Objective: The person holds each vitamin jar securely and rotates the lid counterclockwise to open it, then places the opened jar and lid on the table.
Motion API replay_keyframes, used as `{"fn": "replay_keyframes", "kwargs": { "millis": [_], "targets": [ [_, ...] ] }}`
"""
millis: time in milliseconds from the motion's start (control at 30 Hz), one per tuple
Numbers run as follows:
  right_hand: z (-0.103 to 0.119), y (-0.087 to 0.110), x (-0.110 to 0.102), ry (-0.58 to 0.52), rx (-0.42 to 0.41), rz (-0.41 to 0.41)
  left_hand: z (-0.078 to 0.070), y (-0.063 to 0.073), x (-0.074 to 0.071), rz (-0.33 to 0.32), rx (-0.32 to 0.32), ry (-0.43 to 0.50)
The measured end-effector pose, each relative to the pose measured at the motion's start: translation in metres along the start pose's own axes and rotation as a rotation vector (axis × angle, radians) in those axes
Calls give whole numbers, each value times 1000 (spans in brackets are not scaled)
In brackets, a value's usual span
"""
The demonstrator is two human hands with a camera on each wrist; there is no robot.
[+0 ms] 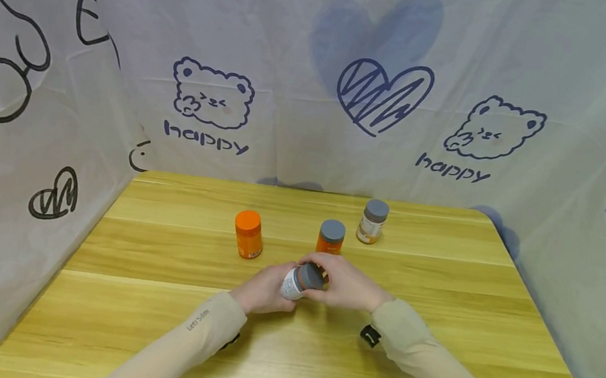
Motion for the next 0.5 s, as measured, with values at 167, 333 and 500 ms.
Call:
{"fn": "replay_keyframes", "kwargs": {
  "millis": [167,333,500],
  "targets": [
    [0,3,0,-6,1,-5,-2,0,0,5,-12,-9],
    [-1,5,1,-7,6,-23,-5,1,0,19,-19,-10],
    [-2,5,1,-29,25,-53,-6,0,0,14,-10,-4]
  ]
}}
Point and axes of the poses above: each hand's wrist, its own y-axis away from the middle knuckle, its own x-axis out of the palm, z = x × y, the point moved 1 cm from there along -y, towards the middle knuckle, and after that the axes turned 13 degrees about x, right-handed, at the moved point
